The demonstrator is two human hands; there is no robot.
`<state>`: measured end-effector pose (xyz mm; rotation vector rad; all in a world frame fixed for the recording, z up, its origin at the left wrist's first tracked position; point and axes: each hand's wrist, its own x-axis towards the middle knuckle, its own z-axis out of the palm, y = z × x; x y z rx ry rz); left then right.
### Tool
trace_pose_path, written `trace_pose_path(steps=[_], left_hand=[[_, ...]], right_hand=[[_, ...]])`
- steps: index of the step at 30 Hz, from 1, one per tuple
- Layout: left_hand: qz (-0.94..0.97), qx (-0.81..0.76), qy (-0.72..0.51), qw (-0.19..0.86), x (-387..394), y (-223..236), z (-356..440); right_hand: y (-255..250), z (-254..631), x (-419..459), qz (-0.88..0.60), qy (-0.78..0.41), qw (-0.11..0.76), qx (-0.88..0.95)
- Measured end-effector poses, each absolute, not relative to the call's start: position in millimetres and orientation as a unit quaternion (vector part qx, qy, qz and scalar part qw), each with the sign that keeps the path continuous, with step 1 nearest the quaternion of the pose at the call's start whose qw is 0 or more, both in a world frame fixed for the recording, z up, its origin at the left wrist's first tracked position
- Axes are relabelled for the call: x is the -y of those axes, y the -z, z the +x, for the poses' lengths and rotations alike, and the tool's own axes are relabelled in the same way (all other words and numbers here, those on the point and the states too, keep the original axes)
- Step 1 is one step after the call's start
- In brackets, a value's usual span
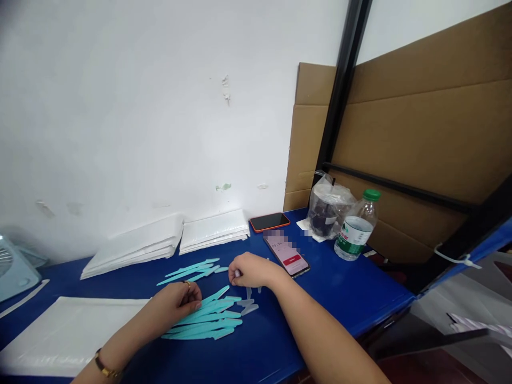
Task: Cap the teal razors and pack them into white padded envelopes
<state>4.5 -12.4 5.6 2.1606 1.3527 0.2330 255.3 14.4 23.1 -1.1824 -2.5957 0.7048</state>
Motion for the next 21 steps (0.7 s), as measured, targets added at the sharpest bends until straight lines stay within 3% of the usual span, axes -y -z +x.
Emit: trace_pose_path(steps=[8, 14, 21], left_hand=[[0.794, -0.530, -0.058, 0.290, 19.6, -13.8, 3.3], [0.782, -0.530, -0.068, 0.321, 20.1, -16.0, 0.5], [0.737, -0.499, -0.202, 0.408, 14.3, -15.5, -2.7]], right_hand=[[-28.4, 268.5, -8.9, -0.396, -0.242, -0.005, 0.886], [-26.4, 253.2, -7.3, -0.400, -0.208, 0.053, 0.891], [-29.0, 247.7, -10.4, -0.422, -0.245, 0.177, 0.855]])
